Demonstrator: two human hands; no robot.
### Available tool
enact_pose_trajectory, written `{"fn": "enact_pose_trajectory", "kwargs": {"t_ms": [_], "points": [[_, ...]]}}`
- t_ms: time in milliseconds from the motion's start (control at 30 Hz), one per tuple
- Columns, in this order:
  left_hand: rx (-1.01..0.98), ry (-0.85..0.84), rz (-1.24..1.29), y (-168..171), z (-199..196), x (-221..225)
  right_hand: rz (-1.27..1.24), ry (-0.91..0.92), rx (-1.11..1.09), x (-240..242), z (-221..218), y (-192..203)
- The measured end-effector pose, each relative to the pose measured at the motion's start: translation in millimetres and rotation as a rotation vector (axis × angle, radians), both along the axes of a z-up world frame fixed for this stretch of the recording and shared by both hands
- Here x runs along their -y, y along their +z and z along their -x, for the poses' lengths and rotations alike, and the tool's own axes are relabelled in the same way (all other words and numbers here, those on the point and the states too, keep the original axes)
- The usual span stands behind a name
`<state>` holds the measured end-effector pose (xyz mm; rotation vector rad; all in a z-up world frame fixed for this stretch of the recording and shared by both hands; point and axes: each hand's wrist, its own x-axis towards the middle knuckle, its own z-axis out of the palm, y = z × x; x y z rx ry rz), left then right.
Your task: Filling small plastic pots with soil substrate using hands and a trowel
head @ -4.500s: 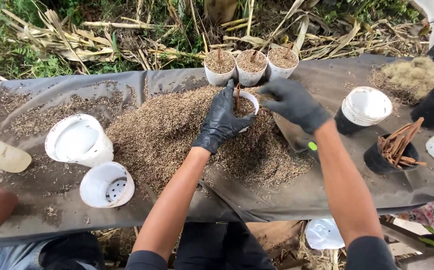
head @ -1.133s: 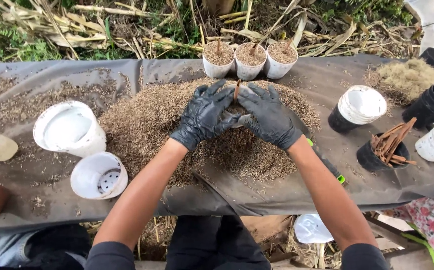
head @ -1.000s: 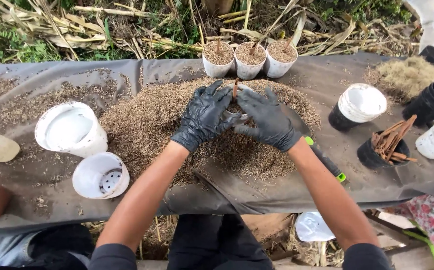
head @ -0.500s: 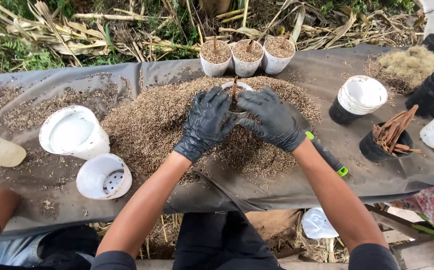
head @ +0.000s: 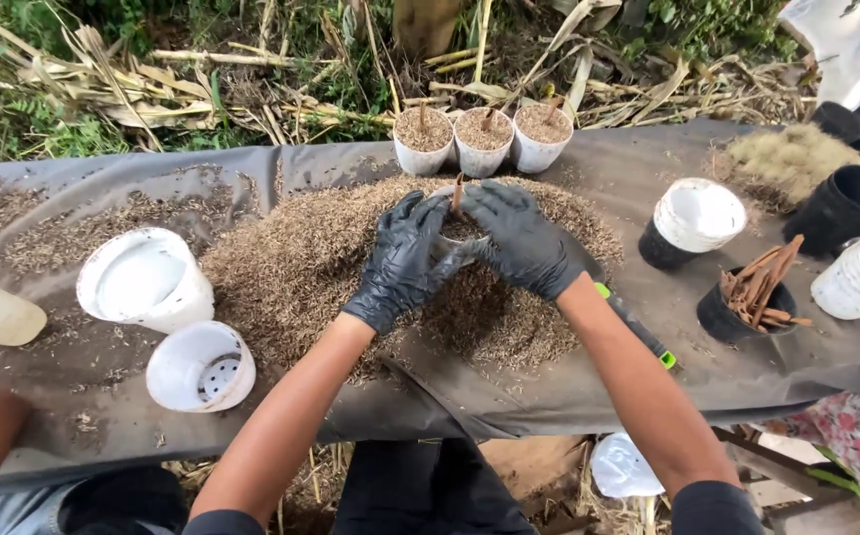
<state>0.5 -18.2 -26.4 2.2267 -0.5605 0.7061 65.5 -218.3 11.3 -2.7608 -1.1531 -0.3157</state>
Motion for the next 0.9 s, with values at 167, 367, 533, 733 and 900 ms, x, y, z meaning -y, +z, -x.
{"fn": "enact_pose_trajectory", "kwargs": {"t_ms": [167,367,533,733,900], "points": [[-0.025,-0.014,-0.016,54.3,14.8,-11.3,-0.103,0.077,0.076,7.0,0.9,7.7],[-0.029,0.100,-0.109,16.9,-12.5,-10.9,-0.087,0.088,0.137,17.3,-5.6,-15.6],[0.024,0.059,-0.283,-8.3,-40.9,-27.8,-0.125,0.106,0.124,15.1,5.3,-0.1],[-0.102,-0.227,-0.139,62.3,-0.2,-33.9,-0.118,0.134,0.083,11.8,11.4,14.0],[-0.186,0.009,-0.471,19.5,-36.2,-22.8,-0.120,0.106,0.082,2.2,18.7,18.2]]}}
